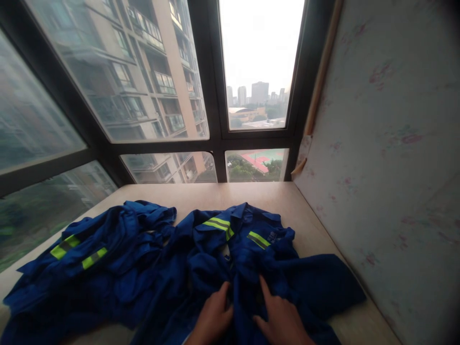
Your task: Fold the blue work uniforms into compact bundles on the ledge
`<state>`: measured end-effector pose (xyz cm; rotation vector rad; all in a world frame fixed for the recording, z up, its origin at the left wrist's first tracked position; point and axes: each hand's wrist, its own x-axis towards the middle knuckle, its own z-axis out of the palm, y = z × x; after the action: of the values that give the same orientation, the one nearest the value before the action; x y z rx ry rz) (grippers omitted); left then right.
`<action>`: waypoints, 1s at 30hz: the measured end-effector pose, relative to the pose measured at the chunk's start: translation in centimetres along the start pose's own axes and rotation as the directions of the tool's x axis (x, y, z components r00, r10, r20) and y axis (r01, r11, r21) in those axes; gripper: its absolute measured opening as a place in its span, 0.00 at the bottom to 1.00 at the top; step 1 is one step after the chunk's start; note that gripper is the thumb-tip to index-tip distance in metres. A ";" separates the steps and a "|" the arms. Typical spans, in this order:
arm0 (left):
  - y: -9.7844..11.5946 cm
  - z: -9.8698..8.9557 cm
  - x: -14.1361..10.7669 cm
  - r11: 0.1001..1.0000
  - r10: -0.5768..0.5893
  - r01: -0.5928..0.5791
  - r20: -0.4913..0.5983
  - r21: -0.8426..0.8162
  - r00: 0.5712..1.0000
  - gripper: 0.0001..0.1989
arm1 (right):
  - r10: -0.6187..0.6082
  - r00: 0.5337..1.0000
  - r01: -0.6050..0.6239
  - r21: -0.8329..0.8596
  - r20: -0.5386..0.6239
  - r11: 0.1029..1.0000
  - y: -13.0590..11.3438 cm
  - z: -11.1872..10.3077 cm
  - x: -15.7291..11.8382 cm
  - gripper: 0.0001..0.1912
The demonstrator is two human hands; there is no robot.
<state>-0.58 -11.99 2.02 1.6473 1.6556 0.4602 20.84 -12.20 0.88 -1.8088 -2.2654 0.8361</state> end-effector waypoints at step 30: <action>-4.5 -2.2 0.3 0.795 0.415 -0.177 -0.309 0.580 0.856 0.20 | -0.551 0.795 0.564 -0.024 -0.256 0.825 3.0 -4.6 2.4 0.34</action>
<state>-5.31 -11.64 0.20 2.3943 1.9597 0.5818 24.72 -8.02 2.71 -1.0322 -2.3682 0.5106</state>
